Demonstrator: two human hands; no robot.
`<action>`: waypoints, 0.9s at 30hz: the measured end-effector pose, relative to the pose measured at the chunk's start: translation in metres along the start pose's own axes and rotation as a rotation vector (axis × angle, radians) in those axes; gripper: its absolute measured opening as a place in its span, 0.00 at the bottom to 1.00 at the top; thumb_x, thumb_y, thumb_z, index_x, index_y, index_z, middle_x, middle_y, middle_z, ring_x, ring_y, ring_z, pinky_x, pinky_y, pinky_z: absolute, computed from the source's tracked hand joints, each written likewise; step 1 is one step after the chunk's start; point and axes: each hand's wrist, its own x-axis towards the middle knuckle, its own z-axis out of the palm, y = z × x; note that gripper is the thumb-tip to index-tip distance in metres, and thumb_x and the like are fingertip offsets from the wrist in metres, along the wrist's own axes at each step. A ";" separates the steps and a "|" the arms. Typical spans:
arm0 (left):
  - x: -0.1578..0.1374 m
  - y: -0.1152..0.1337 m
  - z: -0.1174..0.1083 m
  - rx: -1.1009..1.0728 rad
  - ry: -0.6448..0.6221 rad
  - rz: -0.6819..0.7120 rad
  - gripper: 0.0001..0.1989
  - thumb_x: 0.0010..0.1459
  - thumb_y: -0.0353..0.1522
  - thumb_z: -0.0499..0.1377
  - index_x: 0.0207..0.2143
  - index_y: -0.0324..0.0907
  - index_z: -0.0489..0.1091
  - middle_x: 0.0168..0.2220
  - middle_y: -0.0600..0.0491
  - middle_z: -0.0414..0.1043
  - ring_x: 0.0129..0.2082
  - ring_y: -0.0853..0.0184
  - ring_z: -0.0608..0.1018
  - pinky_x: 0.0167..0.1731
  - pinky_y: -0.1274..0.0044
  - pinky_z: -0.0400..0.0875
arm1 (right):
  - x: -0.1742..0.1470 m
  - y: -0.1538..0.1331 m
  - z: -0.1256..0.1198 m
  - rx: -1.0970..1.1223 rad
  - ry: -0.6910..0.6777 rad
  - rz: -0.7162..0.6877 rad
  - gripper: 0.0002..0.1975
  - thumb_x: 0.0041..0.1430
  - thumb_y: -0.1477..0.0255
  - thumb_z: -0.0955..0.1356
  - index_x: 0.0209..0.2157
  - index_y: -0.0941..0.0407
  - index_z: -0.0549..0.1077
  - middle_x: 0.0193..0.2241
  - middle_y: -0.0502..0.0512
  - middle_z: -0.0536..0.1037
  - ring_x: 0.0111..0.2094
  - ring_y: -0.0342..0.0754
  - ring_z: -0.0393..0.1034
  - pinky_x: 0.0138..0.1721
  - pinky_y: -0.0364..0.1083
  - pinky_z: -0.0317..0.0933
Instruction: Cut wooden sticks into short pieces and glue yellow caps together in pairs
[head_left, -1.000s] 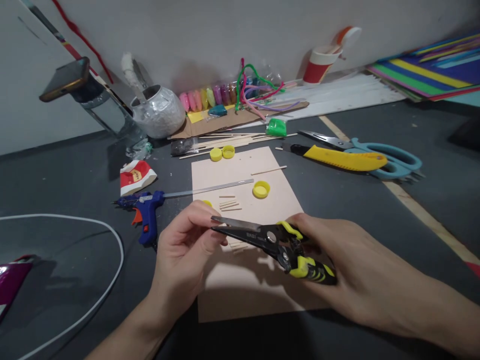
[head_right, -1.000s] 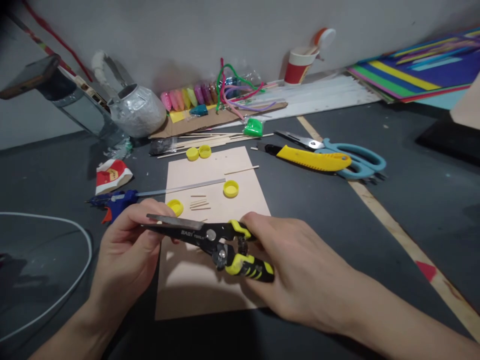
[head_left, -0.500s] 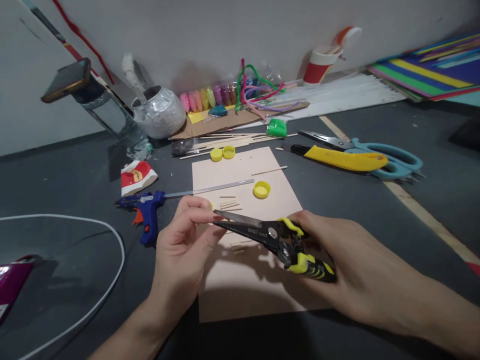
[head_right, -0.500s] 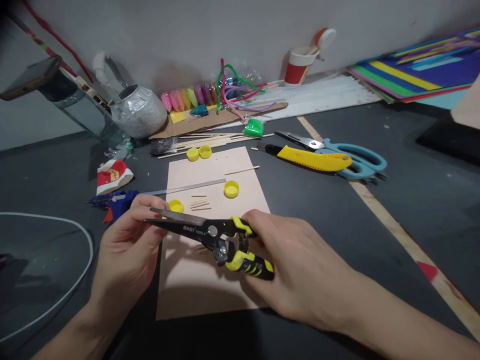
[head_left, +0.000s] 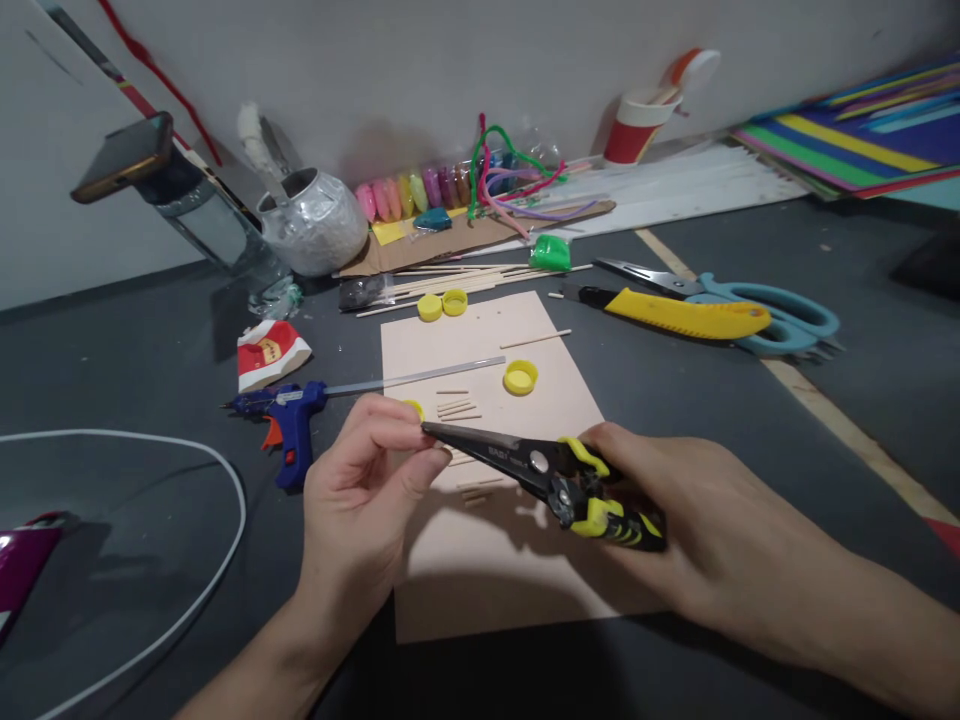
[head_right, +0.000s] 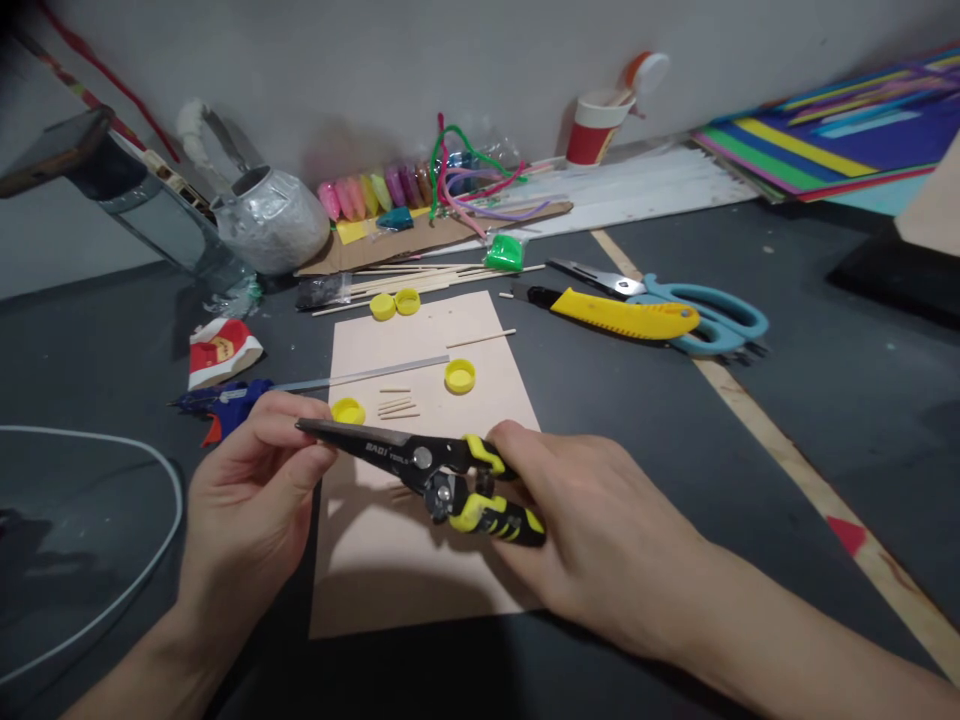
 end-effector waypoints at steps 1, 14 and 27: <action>0.001 0.000 0.000 0.027 0.003 0.012 0.11 0.54 0.21 0.65 0.30 0.47 0.77 0.33 0.56 0.70 0.38 0.68 0.72 0.40 0.78 0.67 | 0.001 0.000 -0.001 0.007 0.021 0.021 0.08 0.58 0.64 0.66 0.34 0.52 0.63 0.24 0.50 0.74 0.23 0.49 0.67 0.22 0.45 0.54; 0.006 0.003 0.002 -0.067 0.014 -0.353 0.06 0.67 0.37 0.57 0.36 0.46 0.69 0.34 0.57 0.79 0.35 0.69 0.76 0.39 0.77 0.69 | 0.016 0.057 -0.039 -0.572 0.000 0.602 0.18 0.54 0.53 0.65 0.33 0.53 0.62 0.30 0.62 0.77 0.28 0.60 0.71 0.23 0.48 0.49; 0.006 0.013 0.007 -0.370 0.035 -0.602 0.04 0.61 0.32 0.60 0.33 0.43 0.68 0.26 0.58 0.67 0.23 0.73 0.69 0.25 0.80 0.67 | 0.002 0.062 -0.057 -0.470 -0.060 0.493 0.16 0.51 0.58 0.68 0.35 0.56 0.70 0.37 0.66 0.76 0.36 0.63 0.73 0.33 0.54 0.62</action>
